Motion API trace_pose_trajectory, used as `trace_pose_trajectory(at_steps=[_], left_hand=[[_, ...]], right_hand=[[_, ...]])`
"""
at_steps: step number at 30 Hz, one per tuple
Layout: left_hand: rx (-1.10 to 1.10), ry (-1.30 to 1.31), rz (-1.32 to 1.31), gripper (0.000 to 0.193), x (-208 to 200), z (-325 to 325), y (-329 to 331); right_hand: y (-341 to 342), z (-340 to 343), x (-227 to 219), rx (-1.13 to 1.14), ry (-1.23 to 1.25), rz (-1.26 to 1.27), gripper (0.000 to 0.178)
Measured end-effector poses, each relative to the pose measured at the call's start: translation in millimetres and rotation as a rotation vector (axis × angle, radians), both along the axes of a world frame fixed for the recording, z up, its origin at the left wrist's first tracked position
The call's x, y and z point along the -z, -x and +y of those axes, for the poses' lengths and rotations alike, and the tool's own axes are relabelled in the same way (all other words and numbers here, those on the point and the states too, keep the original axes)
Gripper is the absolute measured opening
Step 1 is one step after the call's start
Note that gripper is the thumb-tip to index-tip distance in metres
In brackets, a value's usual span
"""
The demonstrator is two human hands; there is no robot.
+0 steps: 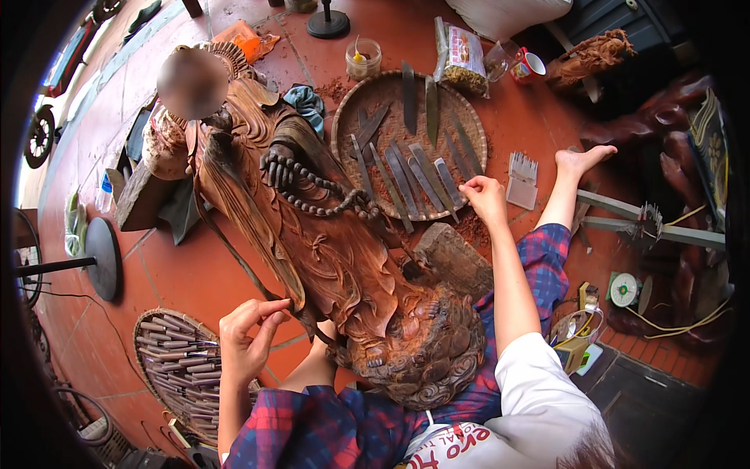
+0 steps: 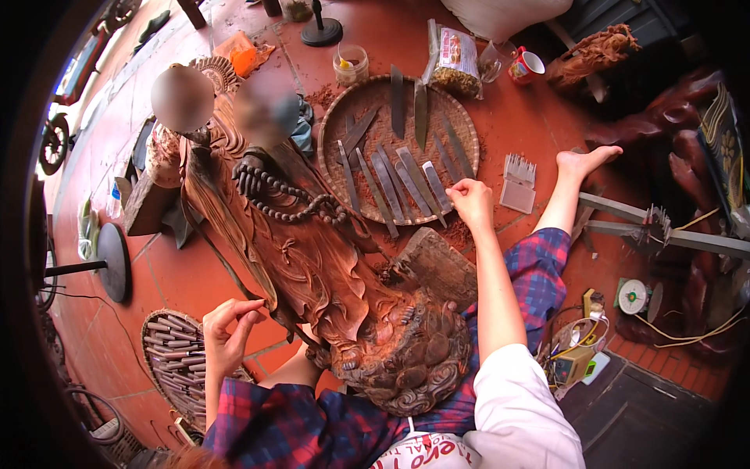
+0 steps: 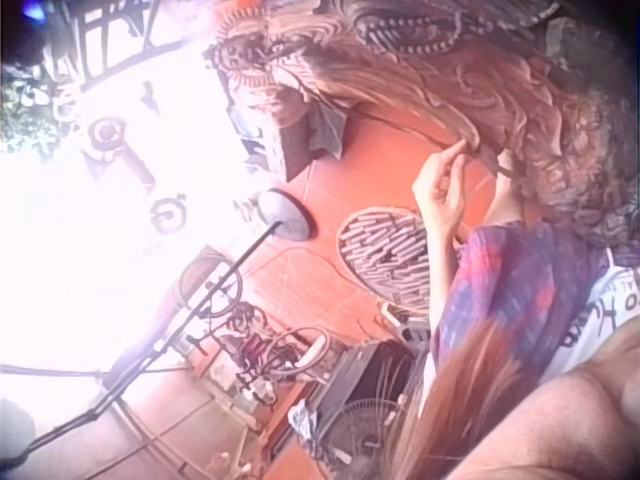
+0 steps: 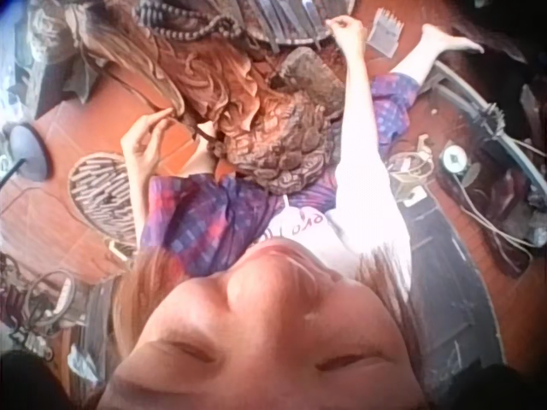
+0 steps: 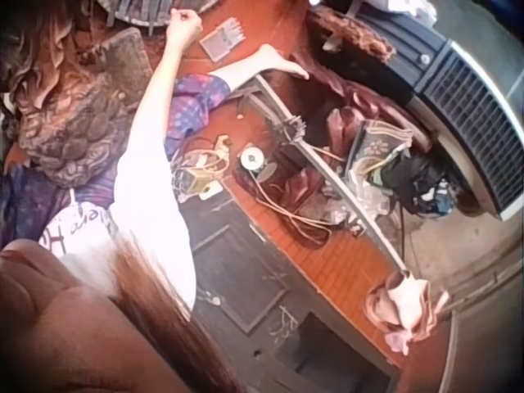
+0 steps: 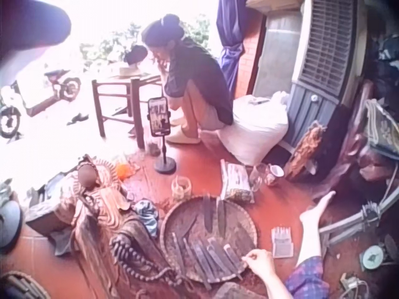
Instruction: The person carves a wooden sculpture of a deity using various chisels and a file. They refine the details of the figure's clothing and accessories, occasionally switching tools to achieve different textures and shapes.
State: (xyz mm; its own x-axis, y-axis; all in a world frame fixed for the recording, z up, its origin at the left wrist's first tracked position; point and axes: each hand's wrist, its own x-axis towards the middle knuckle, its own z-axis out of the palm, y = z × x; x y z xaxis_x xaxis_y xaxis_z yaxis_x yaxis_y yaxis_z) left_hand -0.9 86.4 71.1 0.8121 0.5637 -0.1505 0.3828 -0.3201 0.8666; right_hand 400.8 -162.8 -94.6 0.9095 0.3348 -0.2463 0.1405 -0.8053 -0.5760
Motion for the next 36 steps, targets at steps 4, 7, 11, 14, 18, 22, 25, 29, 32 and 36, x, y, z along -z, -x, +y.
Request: trace_pose_trajectory(at_steps=[4, 7, 11, 14, 18, 22, 25, 29, 32, 36], left_hand=[[0.013, -0.014, 0.008, 0.016, -1.0, -1.0, -3.6], [0.014, -0.032, 0.004, 0.016, 4.1, -2.5, -1.6], [0.01, -0.028, 0.026, 0.017, 2.2, -3.4, 1.3], [0.016, -0.042, 0.03, 0.019, -0.5, 4.7, 4.4], [0.039, -0.018, -0.039, 0.019, -1.4, 6.9, 1.1], [0.059, -0.087, -0.037, 0.018, -3.7, 5.7, 2.3], [0.045, -0.125, -0.097, 0.019, -0.9, 5.9, 2.3], [0.085, -0.255, -0.188, 0.02, -4.2, 7.4, -11.0], [0.178, -0.392, -0.239, 0.022, -1.5, 6.6, -25.8], [0.21, -0.437, -0.269, 0.029, 0.9, 7.3, -27.7]], right_hand=[[16.8, 30.8, -11.4, -0.128, 0.036, -0.034, 0.019], [22.9, 48.3, -7.1, -0.181, 0.105, -0.093, 0.02], [25.6, 51.5, 5.4, -0.187, 0.182, -0.247, 0.023], [18.1, 53.8, 13.1, -0.23, 0.16, -0.249, 0.025], [10.4, 45.6, 1.2, -0.23, 0.171, -0.193, 0.026], [21.2, 37.6, -55.3, -0.107, -0.439, 0.344, 0.025], [77.7, 42.7, -143.4, -0.085, -1.005, 0.666, 0.017], [136.5, 45.1, -175.4, -0.306, -1.339, 0.826, 0.027], [176.5, 60.7, -192.2, -0.197, -1.316, 0.916, 0.022], [201.0, 71.1, -199.8, -0.333, -1.01, 0.646, 0.028]])
